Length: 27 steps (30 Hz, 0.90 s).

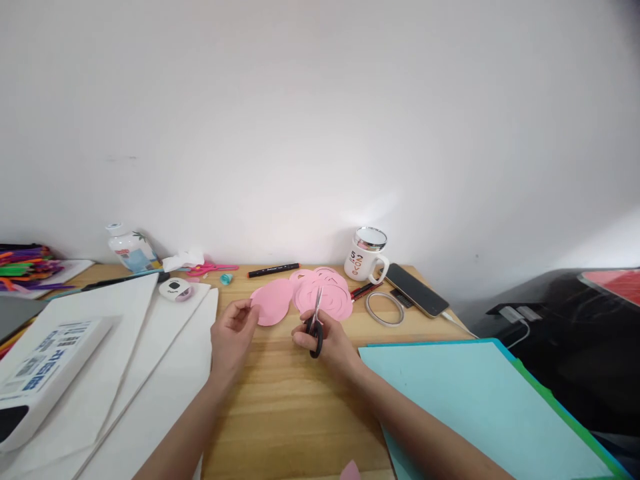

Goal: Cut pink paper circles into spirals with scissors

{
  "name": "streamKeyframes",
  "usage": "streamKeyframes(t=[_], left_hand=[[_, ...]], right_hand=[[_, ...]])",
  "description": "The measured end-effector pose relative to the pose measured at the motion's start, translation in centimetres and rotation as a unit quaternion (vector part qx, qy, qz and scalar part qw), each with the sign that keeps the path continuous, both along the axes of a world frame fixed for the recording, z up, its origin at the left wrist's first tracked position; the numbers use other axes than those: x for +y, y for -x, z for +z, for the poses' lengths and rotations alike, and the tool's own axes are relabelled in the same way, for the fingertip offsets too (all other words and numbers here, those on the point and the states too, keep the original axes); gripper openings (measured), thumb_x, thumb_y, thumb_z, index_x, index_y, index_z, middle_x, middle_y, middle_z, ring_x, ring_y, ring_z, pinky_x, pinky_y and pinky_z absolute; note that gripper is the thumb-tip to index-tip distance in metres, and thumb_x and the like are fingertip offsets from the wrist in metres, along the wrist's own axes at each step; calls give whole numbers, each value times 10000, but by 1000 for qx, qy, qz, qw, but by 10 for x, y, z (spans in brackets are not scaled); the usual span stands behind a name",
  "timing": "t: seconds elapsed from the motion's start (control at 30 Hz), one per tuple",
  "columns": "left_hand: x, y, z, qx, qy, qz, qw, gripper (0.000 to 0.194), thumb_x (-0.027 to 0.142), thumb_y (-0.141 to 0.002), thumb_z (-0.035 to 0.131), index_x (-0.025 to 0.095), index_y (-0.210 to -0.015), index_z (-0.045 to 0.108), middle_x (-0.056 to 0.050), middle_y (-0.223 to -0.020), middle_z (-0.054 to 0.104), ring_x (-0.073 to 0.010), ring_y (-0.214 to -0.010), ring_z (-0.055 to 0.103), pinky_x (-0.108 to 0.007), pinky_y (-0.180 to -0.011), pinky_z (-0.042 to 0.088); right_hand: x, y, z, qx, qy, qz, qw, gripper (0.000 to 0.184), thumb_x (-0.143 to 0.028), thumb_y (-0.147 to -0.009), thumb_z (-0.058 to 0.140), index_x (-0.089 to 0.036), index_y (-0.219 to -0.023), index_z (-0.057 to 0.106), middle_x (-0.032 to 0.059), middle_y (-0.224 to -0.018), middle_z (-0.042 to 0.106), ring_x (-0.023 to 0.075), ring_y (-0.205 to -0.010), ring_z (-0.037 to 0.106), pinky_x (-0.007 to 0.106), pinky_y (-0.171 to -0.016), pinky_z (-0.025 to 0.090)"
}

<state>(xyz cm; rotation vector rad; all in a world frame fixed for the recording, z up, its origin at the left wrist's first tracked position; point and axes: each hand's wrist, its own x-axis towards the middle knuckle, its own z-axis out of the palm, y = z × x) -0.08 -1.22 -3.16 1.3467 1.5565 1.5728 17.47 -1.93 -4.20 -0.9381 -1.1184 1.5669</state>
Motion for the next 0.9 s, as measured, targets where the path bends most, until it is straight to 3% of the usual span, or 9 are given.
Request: streamKeyframes(t=[0.1,0.2,0.37,0.5,0.67,0.9], left_hand=[[-2,-5,4,-68,58,-116,989,214,359,-704,627,160,-762,574,-4,-671,638,-141,-620,599,-247,-609,493],[-5,-10,4,-78,91,-217,969,202,339,-707,635,167,-643,549,33,-551,596,-112,-518,562,-210,-527,464],[-13,-18,5,-21,174,-314,933,359,412,-741,592,149,-497,601,-7,-389,567,-111,-346,499,-205,-385,384],[-16,-17,5,-32,148,-254,955,468,452,-802,504,154,-449,577,-10,-366,531,-106,-336,472,-209,-382,365],[-19,-12,6,-51,75,-172,981,459,432,-840,463,172,-464,507,16,-400,480,-94,-374,417,-206,-389,340],[-26,-21,12,40,94,-142,985,430,427,-744,542,183,-402,452,23,-356,439,-94,-355,408,-205,-374,330]], right_hand=[[1,1,0,-31,-21,-61,997,429,-358,-561,785,-197,-847,508,-21,-670,572,129,-583,497,233,-511,363],[1,-2,1,-47,-39,-98,993,397,-367,-559,781,-194,-803,519,-41,-612,520,119,-544,438,225,-481,329],[0,-2,3,-37,-72,-65,995,400,-396,-583,770,-194,-821,521,-63,-566,460,106,-512,375,219,-469,291],[-6,0,2,-12,-103,19,994,395,-438,-604,755,-188,-801,522,-38,-629,484,120,-568,412,237,-531,339],[-21,4,1,2,-63,162,985,446,-450,-610,756,-193,-897,530,-5,-722,543,139,-619,484,251,-569,371],[-25,4,4,33,-73,166,983,423,-429,-614,770,-190,-876,540,-14,-728,528,121,-615,449,234,-583,362]])
